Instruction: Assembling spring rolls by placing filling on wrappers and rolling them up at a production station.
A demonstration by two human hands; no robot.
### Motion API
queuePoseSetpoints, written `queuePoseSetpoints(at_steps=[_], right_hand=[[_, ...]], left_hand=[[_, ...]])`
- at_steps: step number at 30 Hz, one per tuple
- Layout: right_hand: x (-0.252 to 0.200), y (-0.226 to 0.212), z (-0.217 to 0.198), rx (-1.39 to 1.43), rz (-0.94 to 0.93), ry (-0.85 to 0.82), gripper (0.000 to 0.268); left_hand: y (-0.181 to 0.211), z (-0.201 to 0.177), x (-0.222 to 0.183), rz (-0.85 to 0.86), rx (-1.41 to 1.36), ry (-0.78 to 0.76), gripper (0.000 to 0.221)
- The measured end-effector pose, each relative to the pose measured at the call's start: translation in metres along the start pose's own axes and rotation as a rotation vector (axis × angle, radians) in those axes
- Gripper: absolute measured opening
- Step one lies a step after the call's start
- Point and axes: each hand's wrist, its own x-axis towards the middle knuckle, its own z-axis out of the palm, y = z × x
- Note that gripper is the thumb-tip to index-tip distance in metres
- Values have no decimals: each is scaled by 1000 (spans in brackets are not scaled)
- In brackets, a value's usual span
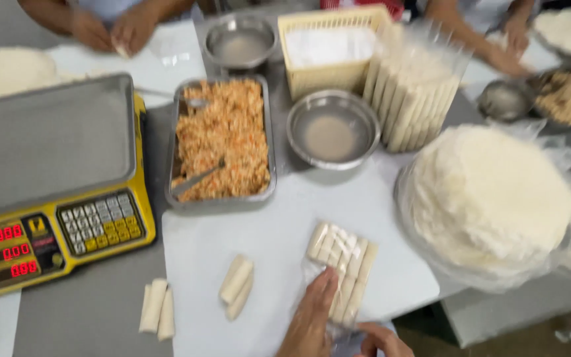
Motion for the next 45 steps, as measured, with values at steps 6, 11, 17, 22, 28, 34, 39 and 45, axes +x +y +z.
queuePoseSetpoints(at_steps=[6, 11, 17, 22, 28, 34, 39, 45], right_hand=[[115, -42, -25, -131, -392, 74, 31], [107, -46, 15, -641, -690, -165, 76], [7, -41, 75, -567, -1084, -146, 38], [60, -104, 39, -130, -886, -328, 35], [139, -128, 58, -1, -739, -187, 32], [128, -117, 86, -127, -867, -373, 48], [126, -113, 100, -366, -1009, -426, 29], [124, -127, 69, 478, -393, -540, 23]], left_hand=[[-15, 7, -1, -76, 35, 78, 81], [-19, -39, -26, -565, -173, -403, 96], [1, -163, -57, -410, 556, 419, 44], [-9, -170, -57, -496, 608, 407, 35], [-5, -143, -17, -503, 422, 232, 50], [-42, -169, -16, -662, 64, 219, 33], [-31, -179, -39, -807, 24, 432, 38], [-34, -132, -81, -596, 829, 342, 40]])
